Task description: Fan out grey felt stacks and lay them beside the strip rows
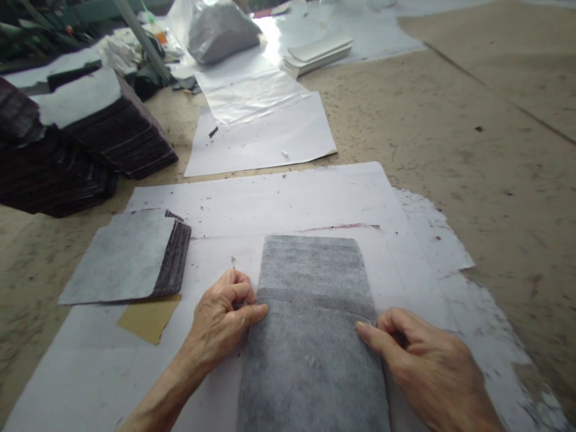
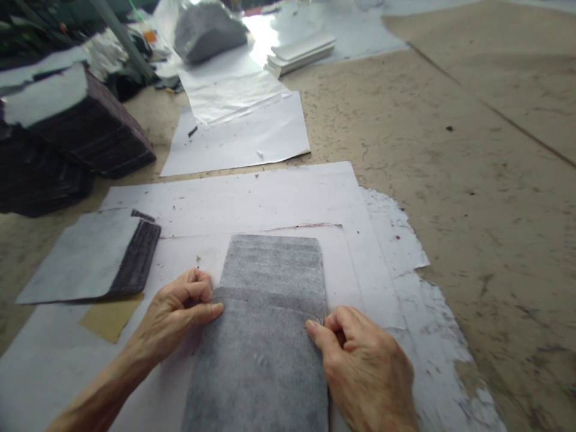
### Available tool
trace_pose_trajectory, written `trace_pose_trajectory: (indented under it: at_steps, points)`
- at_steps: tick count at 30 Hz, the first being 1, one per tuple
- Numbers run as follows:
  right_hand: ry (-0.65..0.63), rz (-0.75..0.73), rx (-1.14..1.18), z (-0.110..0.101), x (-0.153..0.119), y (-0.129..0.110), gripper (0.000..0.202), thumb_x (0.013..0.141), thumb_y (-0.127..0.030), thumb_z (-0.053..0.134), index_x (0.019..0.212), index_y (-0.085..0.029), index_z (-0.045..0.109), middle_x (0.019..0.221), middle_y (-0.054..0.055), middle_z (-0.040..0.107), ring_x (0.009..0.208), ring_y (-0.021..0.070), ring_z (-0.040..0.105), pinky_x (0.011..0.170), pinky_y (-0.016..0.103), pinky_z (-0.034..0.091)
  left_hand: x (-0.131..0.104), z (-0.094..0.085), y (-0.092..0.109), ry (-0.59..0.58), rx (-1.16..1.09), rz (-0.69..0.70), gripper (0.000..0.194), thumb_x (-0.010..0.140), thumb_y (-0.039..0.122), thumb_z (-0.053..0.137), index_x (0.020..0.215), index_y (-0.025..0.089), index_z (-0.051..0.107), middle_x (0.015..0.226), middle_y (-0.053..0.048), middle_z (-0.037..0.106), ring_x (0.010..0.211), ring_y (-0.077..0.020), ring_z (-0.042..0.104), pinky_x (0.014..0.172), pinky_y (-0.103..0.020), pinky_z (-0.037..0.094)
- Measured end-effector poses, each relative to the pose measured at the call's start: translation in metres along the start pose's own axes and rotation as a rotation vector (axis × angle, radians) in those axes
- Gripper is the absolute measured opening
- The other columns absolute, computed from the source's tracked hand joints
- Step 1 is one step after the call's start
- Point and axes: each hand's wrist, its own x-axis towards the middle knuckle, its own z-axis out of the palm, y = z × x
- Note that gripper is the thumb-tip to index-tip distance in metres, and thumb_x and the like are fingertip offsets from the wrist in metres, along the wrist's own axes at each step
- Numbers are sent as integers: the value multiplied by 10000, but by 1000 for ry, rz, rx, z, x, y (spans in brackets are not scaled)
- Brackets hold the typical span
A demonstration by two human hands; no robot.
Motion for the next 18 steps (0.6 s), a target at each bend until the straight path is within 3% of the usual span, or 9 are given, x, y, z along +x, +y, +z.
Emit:
trace_pose_trajectory:
  at_steps: [8, 18]
  points:
    - [-79, -6, -28, -3, 2, 1, 374, 573, -556, 443, 459, -200, 428, 450, -26, 392, 450, 119, 406, 445, 237, 298, 0, -1, -3, -29, 9, 59, 204, 622, 288, 589, 522, 170, 456, 753, 32, 425, 715, -115, 410, 670, -272, 292]
    - [-119, -27, -7, -4, 2, 6, 356, 576, -520, 463, 469, -189, 388, 472, -26, 367, 475, 114, 383, 465, 230, 298, 0, 0, -4, -45, -23, 8, 185, 577, 266, 612, 502, 165, 477, 759, 40, 425, 699, -100, 401, 645, -263, 285]
